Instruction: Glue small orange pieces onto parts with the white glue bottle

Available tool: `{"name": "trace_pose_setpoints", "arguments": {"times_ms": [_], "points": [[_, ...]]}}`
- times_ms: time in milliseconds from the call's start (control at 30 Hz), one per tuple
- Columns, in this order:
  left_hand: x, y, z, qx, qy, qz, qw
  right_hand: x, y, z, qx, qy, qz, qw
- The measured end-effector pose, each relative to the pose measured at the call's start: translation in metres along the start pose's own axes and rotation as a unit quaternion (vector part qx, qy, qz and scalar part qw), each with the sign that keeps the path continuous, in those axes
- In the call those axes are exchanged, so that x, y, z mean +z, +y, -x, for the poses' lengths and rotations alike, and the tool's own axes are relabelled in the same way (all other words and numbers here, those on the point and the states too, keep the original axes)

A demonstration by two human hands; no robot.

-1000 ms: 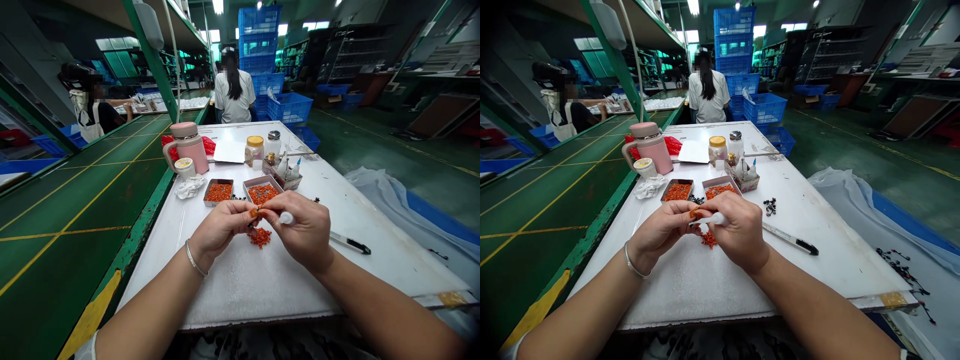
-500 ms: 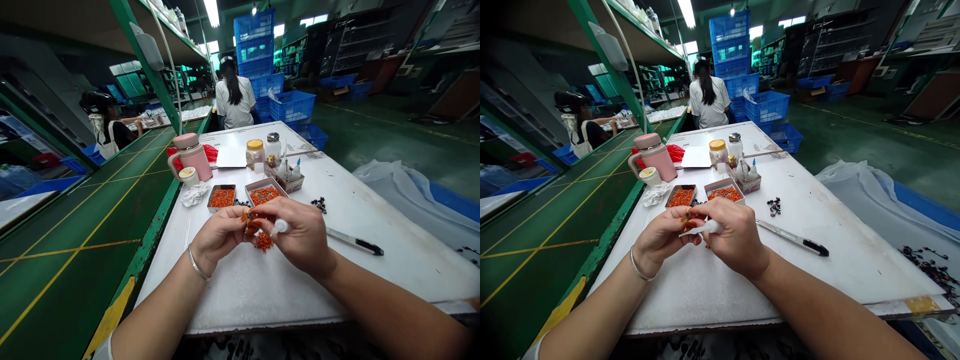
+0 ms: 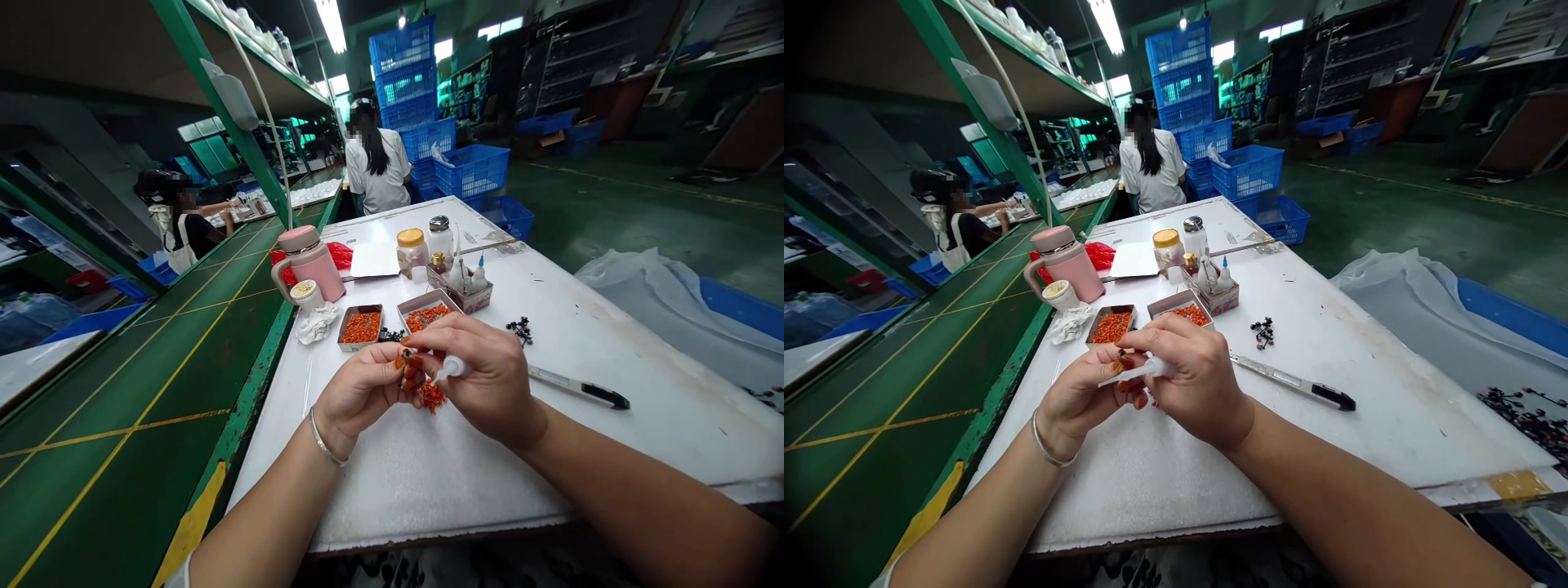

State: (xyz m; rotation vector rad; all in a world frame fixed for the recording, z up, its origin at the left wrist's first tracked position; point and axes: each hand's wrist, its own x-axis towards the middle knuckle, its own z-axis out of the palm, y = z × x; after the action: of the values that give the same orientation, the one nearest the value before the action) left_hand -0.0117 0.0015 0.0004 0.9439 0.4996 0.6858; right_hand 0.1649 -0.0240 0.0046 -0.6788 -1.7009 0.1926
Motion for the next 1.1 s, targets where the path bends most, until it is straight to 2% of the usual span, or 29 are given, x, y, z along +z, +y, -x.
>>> {"name": "trace_pose_setpoints", "arguments": {"times_ms": [300, 733, 1100], "points": [[0.0005, -0.0008, -0.0007, 0.006, -0.012, 0.016, 1.000, 0.0023, 0.0015, -0.0017, -0.021, 0.001, -0.015, 1.000], [-0.0012, -0.0034, -0.0010, 0.003, -0.011, 0.022, 1.000, 0.0023, 0.0003, -0.0027, -0.013, -0.004, -0.019, 1.000], [-0.0007, -0.0017, 0.0002, 0.009, 0.004, -0.021, 1.000, 0.0021, 0.0036, -0.0005, 0.002, -0.026, -0.025, 0.999]]}}
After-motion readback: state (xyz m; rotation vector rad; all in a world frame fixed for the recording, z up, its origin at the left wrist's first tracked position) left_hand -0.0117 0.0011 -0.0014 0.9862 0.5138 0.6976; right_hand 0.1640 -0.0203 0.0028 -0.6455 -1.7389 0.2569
